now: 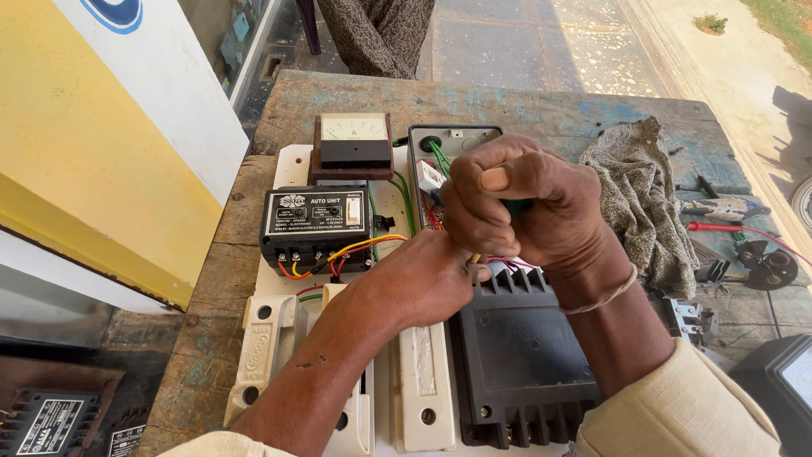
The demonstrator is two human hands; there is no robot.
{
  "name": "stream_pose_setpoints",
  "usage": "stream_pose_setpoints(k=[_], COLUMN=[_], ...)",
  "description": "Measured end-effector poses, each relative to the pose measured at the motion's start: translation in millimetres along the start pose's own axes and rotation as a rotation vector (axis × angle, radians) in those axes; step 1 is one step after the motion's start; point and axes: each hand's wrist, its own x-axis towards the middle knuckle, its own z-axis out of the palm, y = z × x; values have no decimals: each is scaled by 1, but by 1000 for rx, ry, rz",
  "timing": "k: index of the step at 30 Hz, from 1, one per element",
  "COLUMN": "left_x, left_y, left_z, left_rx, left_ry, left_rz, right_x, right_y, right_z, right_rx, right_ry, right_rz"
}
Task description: The person uses a screwdriver and pliers to manipulate wires and components inside an electrical box on a workbench. They unscrew terminals, strip wire ends, and reattach wires to different connection points throughout the episode.
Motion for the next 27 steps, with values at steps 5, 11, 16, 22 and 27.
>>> stream_pose_setpoints(k=[5,11,16,22,27], left_x=[-2,0,-4,-1,-2], left_y=[0,-2,-1,-1,-1], left_z=[-1,-5,-3,-5,-1], left_rx=[-36,59,48,78,71], left_ry=[14,25,-7,11,28], left_rz=[-17,15,3,-26,50], right_x=[1,16,3,-18,0], right_y=[47,-4,32,50,9], right_z=[36,19,19,-5,4], right_rx=[-481,-292,-366,-502,-25], right_ry=[1005,168,637,704,95], right_rz=[-405,-141,-302,-252,-57])
